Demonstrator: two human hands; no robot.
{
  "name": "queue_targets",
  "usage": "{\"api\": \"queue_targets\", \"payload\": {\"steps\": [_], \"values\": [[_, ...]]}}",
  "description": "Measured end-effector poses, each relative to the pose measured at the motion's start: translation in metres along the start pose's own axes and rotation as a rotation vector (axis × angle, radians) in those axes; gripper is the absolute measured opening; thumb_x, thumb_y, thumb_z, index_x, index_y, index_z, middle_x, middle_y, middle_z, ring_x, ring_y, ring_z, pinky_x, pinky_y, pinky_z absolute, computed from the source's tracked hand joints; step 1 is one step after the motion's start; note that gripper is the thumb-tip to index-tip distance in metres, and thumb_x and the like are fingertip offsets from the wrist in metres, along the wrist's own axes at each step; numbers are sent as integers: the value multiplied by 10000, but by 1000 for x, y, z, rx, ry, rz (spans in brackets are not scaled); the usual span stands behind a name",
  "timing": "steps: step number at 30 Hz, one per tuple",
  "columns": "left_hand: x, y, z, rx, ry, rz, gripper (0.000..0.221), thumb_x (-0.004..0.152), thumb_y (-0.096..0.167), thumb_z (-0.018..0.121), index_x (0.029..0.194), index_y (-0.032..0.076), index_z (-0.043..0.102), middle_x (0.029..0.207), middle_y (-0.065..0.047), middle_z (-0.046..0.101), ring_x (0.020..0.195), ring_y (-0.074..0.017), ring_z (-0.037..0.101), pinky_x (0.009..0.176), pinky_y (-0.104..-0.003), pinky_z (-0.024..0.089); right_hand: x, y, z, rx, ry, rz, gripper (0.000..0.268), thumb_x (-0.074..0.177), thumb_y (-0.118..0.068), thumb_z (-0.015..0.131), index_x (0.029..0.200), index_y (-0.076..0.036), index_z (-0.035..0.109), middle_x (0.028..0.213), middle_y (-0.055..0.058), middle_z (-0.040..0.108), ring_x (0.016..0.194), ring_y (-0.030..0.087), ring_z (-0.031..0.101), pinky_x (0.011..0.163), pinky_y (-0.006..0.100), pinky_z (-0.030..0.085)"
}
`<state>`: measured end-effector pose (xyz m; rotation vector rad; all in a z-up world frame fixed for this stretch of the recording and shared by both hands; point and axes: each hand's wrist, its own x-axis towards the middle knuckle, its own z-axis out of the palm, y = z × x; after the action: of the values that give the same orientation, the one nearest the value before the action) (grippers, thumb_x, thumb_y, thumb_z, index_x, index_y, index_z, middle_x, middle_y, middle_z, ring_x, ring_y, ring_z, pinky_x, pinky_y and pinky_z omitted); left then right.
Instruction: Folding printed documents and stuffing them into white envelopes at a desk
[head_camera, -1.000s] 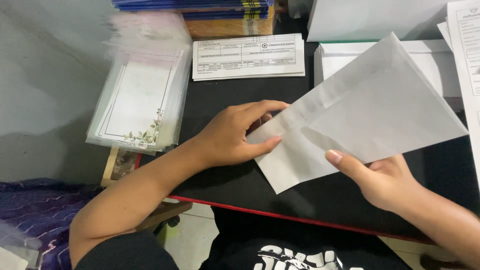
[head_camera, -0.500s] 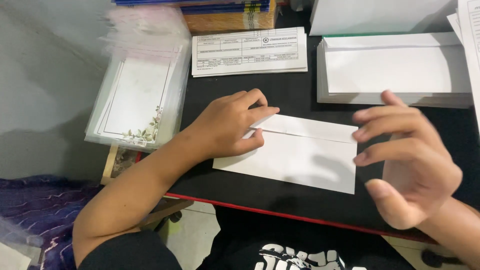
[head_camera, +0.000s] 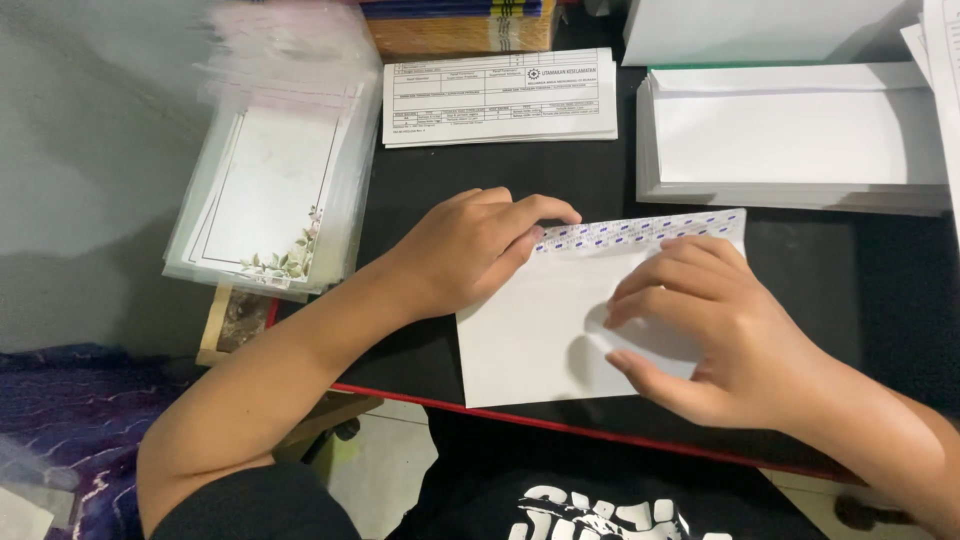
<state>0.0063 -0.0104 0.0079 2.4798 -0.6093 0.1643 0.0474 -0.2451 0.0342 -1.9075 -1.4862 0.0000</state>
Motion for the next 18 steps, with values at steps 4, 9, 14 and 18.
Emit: {"api": "queue_targets", "payload": {"steps": [4,9,14,18], "values": [[-2,-10,10,127,-11,93,302,863,44,491,1143,158,493,635,-9,487,629,-206,468,638,-343,384,-4,8,5,-74,-89,84,216,776,-318,602,896,-139,611,935,8,599,849,216,547,757,361,374],[-3,-15,12,261,11,217,267,827,46,585,1060,176,569,689,31,527,651,-199,443,602,-325,351,-6,10,6,-181,-128,82,280,778,-344,599,965,-135,609,997,62,573,882,270,539,801,398,412],[-1,-12,7,238,40,224,282,834,35,599,1092,146,600,830,-21,513,698,-210,465,612,-338,370,-8,13,6,-269,-130,92,316,772,-363,608,987,-131,618,934,57,573,774,265,528,705,382,421],[-1,-11,6,194,61,225,264,831,10,603,1077,105,609,888,-54,510,717,-223,471,619,-347,377,-11,17,9,-376,-122,109,373,760,-406,616,1018,-137,603,954,81,553,796,283,521,705,395,425]]}}
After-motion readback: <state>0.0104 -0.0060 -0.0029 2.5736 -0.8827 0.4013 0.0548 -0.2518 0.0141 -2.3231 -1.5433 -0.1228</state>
